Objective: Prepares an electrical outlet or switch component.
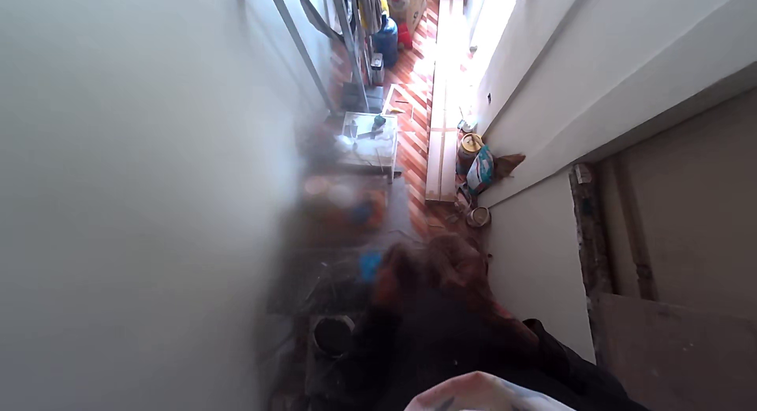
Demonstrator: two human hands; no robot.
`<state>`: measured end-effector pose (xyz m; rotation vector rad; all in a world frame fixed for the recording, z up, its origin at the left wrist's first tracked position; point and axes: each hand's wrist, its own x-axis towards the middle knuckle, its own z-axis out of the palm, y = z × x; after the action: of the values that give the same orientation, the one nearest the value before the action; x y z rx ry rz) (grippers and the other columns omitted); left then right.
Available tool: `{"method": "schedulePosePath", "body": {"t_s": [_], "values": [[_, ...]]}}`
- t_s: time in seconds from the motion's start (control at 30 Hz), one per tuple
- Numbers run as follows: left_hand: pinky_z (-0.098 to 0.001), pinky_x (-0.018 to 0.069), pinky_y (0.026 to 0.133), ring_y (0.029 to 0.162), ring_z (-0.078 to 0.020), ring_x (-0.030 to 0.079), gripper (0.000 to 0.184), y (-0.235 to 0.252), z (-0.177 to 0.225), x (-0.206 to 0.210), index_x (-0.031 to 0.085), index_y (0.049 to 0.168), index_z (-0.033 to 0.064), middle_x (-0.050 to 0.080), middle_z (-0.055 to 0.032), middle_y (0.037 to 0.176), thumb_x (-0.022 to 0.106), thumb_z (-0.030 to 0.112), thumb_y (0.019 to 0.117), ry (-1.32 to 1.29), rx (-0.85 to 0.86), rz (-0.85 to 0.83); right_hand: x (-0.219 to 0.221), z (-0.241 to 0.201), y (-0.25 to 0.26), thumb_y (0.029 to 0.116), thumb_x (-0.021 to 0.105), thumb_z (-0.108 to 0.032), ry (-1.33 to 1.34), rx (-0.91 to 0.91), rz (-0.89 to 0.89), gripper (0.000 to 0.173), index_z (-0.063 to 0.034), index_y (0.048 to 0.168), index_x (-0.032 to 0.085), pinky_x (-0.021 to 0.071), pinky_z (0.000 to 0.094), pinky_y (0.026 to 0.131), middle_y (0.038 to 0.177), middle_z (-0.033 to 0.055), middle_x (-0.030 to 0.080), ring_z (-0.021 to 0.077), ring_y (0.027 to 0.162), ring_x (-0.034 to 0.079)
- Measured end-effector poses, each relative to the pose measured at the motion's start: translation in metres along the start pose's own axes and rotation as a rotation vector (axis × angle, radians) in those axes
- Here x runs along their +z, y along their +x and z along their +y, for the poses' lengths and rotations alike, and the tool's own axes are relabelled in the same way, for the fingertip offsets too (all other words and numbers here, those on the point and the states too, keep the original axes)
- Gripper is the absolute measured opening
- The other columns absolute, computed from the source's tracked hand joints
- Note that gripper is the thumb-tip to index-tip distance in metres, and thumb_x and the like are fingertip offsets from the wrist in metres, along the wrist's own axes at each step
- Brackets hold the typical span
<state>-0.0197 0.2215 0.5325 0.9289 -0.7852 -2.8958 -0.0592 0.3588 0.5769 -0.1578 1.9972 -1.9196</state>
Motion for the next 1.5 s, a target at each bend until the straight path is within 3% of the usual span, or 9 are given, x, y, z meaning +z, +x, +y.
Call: {"method": "schedulePosePath", "body": {"t_s": [0.17,0.7,0.9,1.13,1.33,1.43,1.5], "values": [[-0.0322,0.0613,0.064,0.067,-0.0165,0.069,0.028,-0.001,-0.002,0.005,0.057,0.111,0.0071,0.069,-0.0067,0.079,0.03,0.016,0.1122,-0.025,-0.02,-0.001,0.006,0.005,-0.004,0.1021,0.053,-0.008,-0.071,-0.05,0.005,0.024,0.0065,0.118,0.062,0.0632,0.0274,0.063,0.083,0.0024,0.073,0.0098,0.068,0.071],[-0.0299,0.058,0.056,0.061,-0.0159,0.066,0.027,-0.005,-0.004,0.004,0.056,0.114,0.0087,0.068,-0.0073,0.078,0.031,0.016,0.112,-0.008,-0.008,-0.023,0.005,0.007,-0.004,0.1028,0.052,-0.009,-0.094,-0.056,-0.029,0.021,0.0032,0.114,0.065,0.0621,0.0267,0.059,0.078,0.0005,0.072,0.009,0.063,0.07],[-0.0332,0.0619,0.064,0.07,-0.017,0.071,0.025,-0.007,-0.007,0.003,0.061,0.109,0.0085,0.071,-0.0075,0.082,0.036,0.011,0.1101,-0.021,0.075,-0.023,0.005,0.008,-0.006,0.1019,0.053,-0.008,-0.129,-0.103,-0.023,0.02,0.0037,0.112,0.066,0.0614,0.0251,0.059,0.078,0.0011,0.072,0.0079,0.062,0.069],[-0.0326,0.063,0.064,0.069,-0.0155,0.071,0.019,-0.013,-0.006,0.011,0.066,0.106,0.0029,0.073,-0.0069,0.082,0.047,0.0,0.1044,0.093,0.235,0.095,0.0,0.015,-0.006,0.1032,0.054,-0.014,-0.32,-0.201,-0.039,0.024,0.0024,0.115,0.068,0.06,0.0263,0.062,0.081,0.0049,0.072,0.0086,0.065,0.068],[-0.0345,0.0647,0.069,0.073,-0.0162,0.074,0.02,-0.018,-0.006,0.012,0.07,0.107,-0.0005,0.076,-0.007,0.085,0.051,-0.003,0.1021,0.192,0.283,0.091,-0.007,0.017,-0.003,0.1044,0.053,-0.013,-0.441,-0.338,-0.112,0.027,0.0032,0.115,0.071,0.0614,0.029,0.072,0.091,0.0105,0.075,0.0132,0.075,0.072],[-0.0308,0.0633,0.066,0.07,-0.0133,0.072,0.018,-0.019,-0.009,0.011,0.07,0.108,-0.0015,0.075,-0.0065,0.084,0.053,-0.003,0.1012,0.232,0.308,0.091,-0.007,0.016,-0.004,0.1036,0.052,-0.011,-0.239,-0.171,-0.14,0.025,0.0041,0.116,0.068,0.0609,0.0259,0.059,0.085,0.0049,0.073,0.009,0.065,0.07],[-0.0297,0.0627,0.065,0.069,-0.0122,0.071,0.018,-0.02,-0.01,0.012,0.07,0.109,-0.0014,0.075,-0.0059,0.084,0.054,-0.002,0.1012,0.245,0.316,0.092,-0.007,0.016,-0.005,0.1035,0.052,-0.01,-0.197,-0.161,-0.161,0.026,0.0043,0.118,0.067,0.0603,0.0256,0.058,0.084,0.0049,0.072,0.0083,0.063,0.068]]}}
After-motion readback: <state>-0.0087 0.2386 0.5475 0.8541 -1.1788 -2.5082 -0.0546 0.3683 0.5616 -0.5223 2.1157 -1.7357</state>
